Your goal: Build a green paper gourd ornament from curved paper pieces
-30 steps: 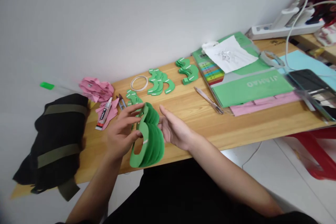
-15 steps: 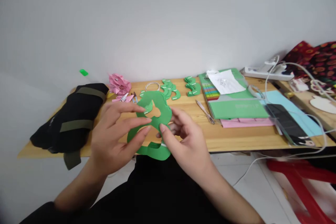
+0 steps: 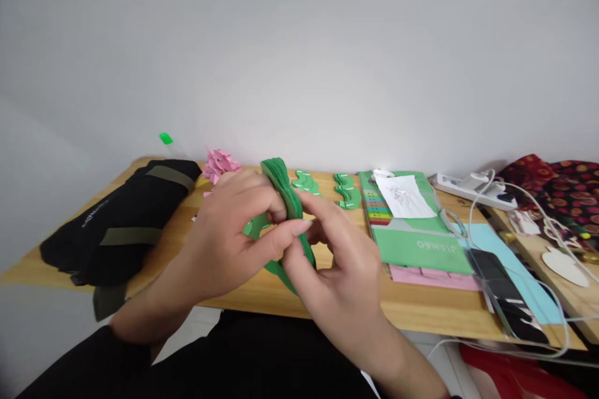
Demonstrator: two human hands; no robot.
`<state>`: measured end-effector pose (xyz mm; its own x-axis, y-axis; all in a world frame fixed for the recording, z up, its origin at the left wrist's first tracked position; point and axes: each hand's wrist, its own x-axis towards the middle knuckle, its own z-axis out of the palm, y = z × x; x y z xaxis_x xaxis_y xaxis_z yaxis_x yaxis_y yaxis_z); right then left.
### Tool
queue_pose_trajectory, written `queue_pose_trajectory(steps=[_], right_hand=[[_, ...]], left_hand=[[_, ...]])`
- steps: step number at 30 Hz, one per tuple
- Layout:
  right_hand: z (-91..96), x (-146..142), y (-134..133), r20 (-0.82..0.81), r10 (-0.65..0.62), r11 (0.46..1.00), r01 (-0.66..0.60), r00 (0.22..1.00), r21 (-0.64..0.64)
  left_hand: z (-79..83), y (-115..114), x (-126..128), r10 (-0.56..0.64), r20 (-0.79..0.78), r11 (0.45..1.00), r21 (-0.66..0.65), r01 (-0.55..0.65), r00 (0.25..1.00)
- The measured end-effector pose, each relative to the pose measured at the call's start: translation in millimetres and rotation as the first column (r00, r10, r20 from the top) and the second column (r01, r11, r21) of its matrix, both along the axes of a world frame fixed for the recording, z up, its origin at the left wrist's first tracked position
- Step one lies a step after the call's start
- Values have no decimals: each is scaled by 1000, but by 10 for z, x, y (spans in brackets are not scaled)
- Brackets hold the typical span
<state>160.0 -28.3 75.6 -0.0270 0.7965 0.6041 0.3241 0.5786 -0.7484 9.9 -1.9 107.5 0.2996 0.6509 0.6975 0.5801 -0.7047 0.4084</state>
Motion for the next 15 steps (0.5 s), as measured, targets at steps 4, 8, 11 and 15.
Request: queue_pose_trajectory(steps=[4,8,11,15], right_hand=[[7,29,158,26,66,998,-66,997,-10],[-26,42,302,48,87,996,-85,995,-37],[-42,38,408,88,98,995,-95,991,-39],[-30,36,560,128,110,994,-111,986,4]], left_hand=[[8,155,-38,-102,57,989,-102,108,993],[-12,306,-86,-170,174,954,-219,206,970],[-39,416,-121,-196,246,916,-299,267,949],[-94,566,-171,-207,276,890,-346,298,939]])
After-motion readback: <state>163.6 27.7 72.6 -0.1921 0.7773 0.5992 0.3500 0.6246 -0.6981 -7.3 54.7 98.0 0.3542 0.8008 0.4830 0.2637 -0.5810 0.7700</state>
